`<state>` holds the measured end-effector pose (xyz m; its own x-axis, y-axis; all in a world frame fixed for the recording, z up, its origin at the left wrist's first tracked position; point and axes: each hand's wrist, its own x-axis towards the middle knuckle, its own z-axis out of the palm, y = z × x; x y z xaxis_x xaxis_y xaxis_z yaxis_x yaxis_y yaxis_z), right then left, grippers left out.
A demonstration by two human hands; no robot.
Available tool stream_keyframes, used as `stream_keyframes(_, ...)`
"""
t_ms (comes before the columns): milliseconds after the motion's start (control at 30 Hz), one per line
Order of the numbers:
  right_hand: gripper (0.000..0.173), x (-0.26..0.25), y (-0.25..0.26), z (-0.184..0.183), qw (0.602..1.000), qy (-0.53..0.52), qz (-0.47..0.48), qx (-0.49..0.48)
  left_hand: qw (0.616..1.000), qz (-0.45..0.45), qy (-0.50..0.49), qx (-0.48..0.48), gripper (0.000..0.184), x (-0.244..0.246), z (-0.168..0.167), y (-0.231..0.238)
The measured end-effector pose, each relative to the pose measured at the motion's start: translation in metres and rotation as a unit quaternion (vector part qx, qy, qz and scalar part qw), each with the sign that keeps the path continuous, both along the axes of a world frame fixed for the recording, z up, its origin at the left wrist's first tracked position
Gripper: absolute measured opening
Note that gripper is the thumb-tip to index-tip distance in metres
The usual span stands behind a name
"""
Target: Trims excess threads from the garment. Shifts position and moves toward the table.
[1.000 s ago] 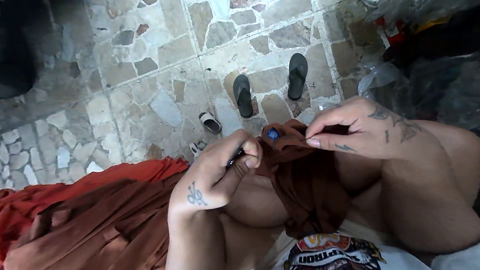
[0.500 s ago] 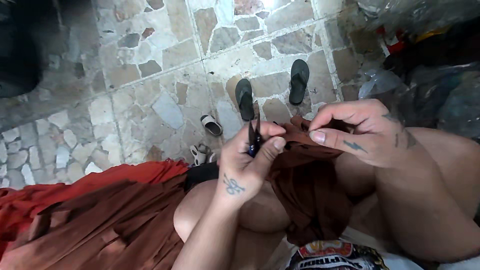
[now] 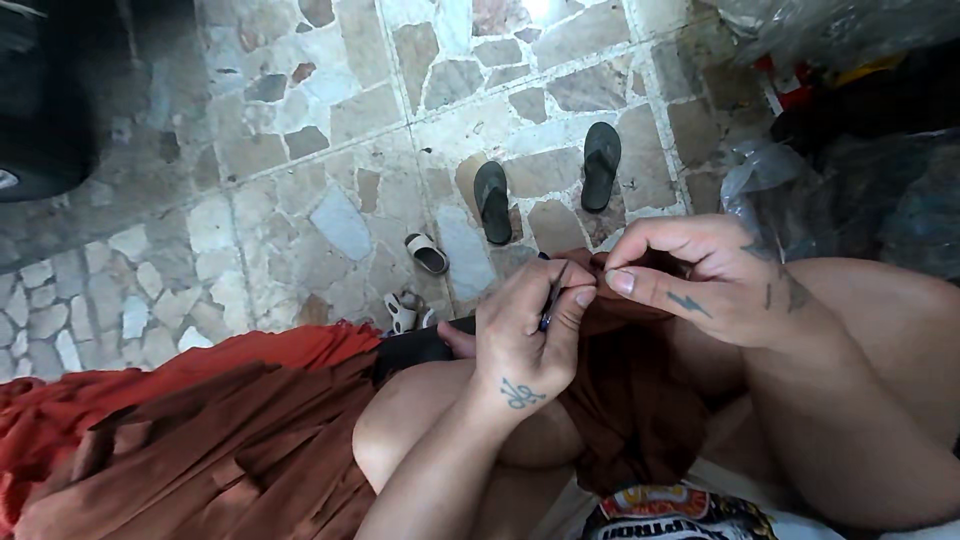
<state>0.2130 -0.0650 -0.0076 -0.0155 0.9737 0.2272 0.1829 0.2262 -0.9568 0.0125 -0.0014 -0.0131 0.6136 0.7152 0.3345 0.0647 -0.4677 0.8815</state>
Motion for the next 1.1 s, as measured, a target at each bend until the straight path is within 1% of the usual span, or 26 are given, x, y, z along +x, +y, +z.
stream_keyframes(100, 0.011, -0.004, 0.0, 0.0, 1.0, -0.006, 0.002, 0.011, 0.999, -0.019, 0.017, -0.023, 0.014, -0.002, 0.001, 0.0)
stream_keyframes(200, 0.012, -0.006, 0.001, 0.0, 0.998, -0.052, -0.016, 0.022, 0.998, -0.018, 0.017, -0.053, 0.014, -0.002, 0.0, -0.001)
stream_keyframes(300, 0.013, -0.006, 0.002, -0.002, 0.993, -0.102, -0.029, 0.043, 0.998, -0.004, 0.038, -0.044, 0.012, -0.002, 0.0, 0.0)
stream_keyframes(367, 0.013, -0.007, 0.002, -0.002, 0.991, -0.125, -0.034, 0.037, 0.998, 0.01, 0.059, -0.017, 0.012, -0.001, -0.002, 0.004)
stream_keyframes(467, 0.012, -0.011, 0.002, -0.004, 0.984, -0.168, -0.061, -0.012, 0.993, 0.034, 0.105, 0.037, 0.012, 0.003, -0.008, 0.009)
stream_keyframes(567, 0.015, -0.018, 0.003, -0.01, 0.971, -0.213, -0.097, -0.044, 0.981, 0.066, 0.153, 0.097, 0.012, 0.007, -0.017, 0.012)
stream_keyframes(633, 0.018, -0.019, 0.005, -0.015, 0.965, -0.228, -0.106, -0.067, 0.974, 0.082, 0.18, 0.114, 0.011, 0.008, -0.021, 0.013)
stream_keyframes(833, 0.017, -0.014, 0.011, -0.019, 0.965, -0.185, -0.049, -0.181, 0.956, 0.108, 0.238, 0.135, 0.009, 0.013, -0.029, 0.017)
stream_keyframes(1000, 0.019, -0.017, 0.018, -0.018, 0.948, -0.199, -0.059, -0.243, 0.937, 0.136, 0.279, 0.161, 0.009, 0.022, -0.039, 0.024)
stream_keyframes(1100, 0.019, -0.014, 0.02, -0.023, 0.946, -0.19, -0.065, -0.253, 0.933, 0.138, 0.29, 0.16, 0.009, 0.026, -0.041, 0.024)
